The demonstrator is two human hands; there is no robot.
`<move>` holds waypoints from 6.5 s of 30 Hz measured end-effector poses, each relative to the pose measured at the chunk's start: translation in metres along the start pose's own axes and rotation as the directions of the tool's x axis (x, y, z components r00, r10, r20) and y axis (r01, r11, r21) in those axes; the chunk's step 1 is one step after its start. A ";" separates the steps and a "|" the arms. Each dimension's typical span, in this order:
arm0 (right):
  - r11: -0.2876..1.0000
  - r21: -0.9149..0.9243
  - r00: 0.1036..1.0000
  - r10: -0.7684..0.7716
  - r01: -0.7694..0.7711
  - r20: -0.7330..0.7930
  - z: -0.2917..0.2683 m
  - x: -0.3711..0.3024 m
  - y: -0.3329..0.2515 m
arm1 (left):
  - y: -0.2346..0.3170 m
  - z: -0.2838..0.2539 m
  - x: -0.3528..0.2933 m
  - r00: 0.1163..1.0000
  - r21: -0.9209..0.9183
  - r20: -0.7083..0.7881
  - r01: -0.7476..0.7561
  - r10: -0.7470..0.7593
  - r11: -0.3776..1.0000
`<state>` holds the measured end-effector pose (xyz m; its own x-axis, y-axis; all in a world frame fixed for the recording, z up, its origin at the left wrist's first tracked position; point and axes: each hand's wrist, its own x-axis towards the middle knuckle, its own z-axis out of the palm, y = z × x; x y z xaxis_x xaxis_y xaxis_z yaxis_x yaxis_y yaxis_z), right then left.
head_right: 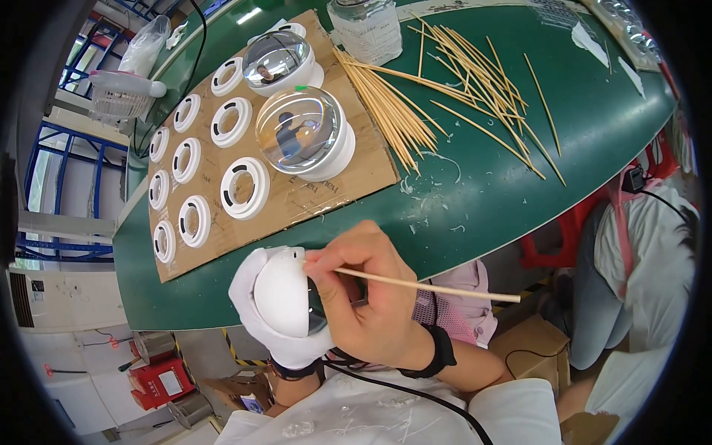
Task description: The person uses a wooden stick to apply adhesive around the rim of a white base, wipes a clear dome with a cloth, and presses the dome onto the base. They then place the assembled globe onto a cardboard sheet and pick up another base to repeat the process.
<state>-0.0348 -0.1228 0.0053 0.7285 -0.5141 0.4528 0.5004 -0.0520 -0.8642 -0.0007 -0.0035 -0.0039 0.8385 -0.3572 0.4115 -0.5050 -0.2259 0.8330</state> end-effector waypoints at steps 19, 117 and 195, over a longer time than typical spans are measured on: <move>0.989 0.098 0.984 0.093 -0.108 0.150 -0.009 0.008 -0.006 | -0.004 -0.001 0.008 0.997 -0.063 -0.074 0.014 -0.019 0.998; 0.990 -0.012 0.938 -0.131 0.142 0.320 0.005 0.010 -0.007 | -0.004 -0.012 0.014 0.986 -0.389 -0.053 0.124 -0.156 0.913; 0.999 0.040 0.975 -0.010 0.001 0.221 0.006 0.007 -0.013 | -0.006 -0.012 0.005 0.978 -0.394 -0.090 0.139 -0.188 0.908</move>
<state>-0.0332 -0.1208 0.0215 0.8092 -0.3112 0.4983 0.5191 -0.0184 -0.8545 0.0090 0.0067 -0.0018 0.9335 -0.2255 0.2786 -0.2617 0.1025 0.9597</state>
